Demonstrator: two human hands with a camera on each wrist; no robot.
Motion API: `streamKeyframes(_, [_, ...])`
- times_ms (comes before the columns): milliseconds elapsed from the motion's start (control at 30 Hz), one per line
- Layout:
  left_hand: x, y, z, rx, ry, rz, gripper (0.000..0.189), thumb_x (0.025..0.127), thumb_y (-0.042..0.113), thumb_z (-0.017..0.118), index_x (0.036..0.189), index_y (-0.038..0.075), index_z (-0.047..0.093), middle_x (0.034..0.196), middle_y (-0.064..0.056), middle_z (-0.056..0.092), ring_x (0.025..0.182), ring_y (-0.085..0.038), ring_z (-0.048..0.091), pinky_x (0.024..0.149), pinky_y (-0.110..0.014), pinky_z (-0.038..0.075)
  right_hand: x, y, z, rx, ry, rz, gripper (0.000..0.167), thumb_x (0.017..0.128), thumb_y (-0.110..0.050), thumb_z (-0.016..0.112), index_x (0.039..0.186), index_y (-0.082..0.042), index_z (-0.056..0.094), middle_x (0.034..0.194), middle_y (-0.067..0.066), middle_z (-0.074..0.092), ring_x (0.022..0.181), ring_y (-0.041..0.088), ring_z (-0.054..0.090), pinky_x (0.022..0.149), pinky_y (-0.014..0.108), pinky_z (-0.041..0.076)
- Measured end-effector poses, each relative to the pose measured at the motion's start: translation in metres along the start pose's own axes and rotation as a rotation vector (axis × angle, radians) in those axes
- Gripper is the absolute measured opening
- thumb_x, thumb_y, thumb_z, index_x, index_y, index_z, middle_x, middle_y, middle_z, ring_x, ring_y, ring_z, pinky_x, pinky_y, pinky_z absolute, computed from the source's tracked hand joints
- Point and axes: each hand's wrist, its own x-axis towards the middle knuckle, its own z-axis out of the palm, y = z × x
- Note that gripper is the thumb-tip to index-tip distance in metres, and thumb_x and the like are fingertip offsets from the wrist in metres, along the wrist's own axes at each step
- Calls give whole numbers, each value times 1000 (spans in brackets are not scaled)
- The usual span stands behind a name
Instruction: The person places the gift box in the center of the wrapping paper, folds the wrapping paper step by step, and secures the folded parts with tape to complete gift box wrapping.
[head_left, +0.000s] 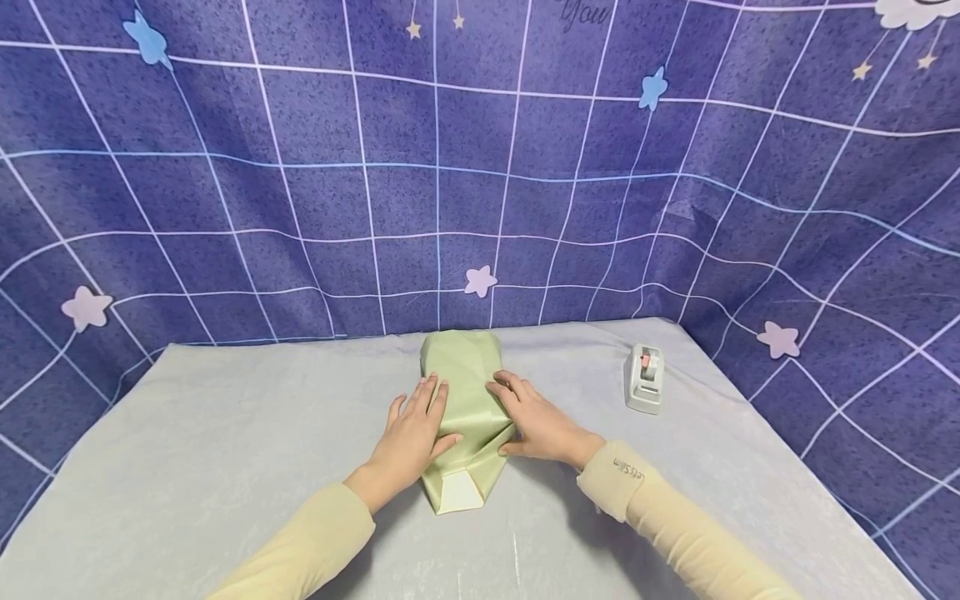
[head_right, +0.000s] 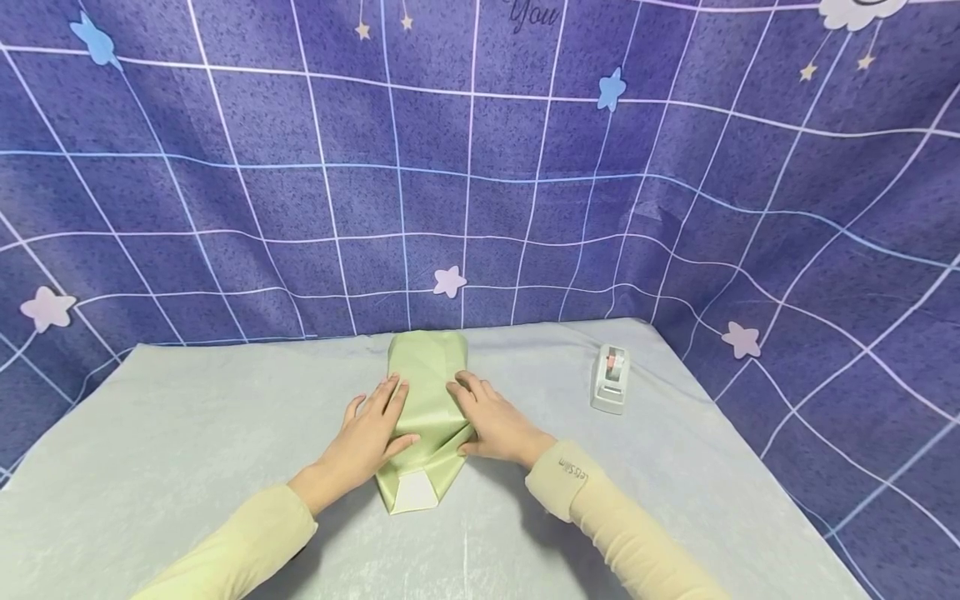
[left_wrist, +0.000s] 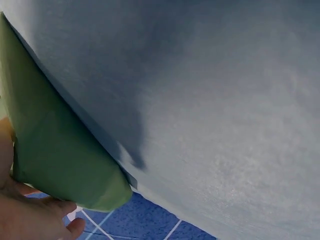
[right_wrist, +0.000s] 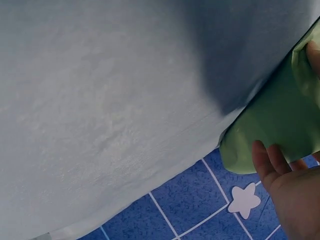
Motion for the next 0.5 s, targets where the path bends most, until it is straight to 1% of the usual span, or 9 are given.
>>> streamKeyframes(133, [0, 1, -1, 21, 18, 8, 84, 75, 42, 70, 139, 0, 34, 144, -21, 31, 132, -34, 33, 101, -56, 29, 0, 0, 0, 1, 5, 0, 93, 65, -32, 81, 138, -4, 31, 142, 16, 29, 127, 32, 36, 104, 42, 35])
streamKeyframes(200, [0, 2, -2, 21, 20, 4, 85, 73, 40, 73, 138, 1, 34, 144, -21, 32, 132, -34, 33, 101, -55, 29, 0, 0, 0, 0, 10, -2, 93, 65, -33, 81, 138, -4, 31, 142, 16, 29, 127, 32, 36, 104, 42, 35])
streamKeyframes(367, [-1, 5, -4, 16, 18, -1, 87, 70, 35, 77, 138, 0, 35, 144, -21, 31, 132, -35, 33, 102, -55, 28, 0, 0, 1, -12, 26, -6, 94, 64, -34, 81, 138, -4, 31, 141, 16, 30, 127, 32, 36, 104, 43, 35])
streamKeyframes(500, [-1, 5, -4, 22, 14, 4, 90, 68, 35, 78, 138, -1, 34, 145, -21, 30, 133, -35, 32, 102, -55, 28, 0, 0, 2, -30, 48, -10, 94, 62, -34, 82, 137, -4, 32, 140, 16, 31, 126, 32, 37, 105, 43, 34])
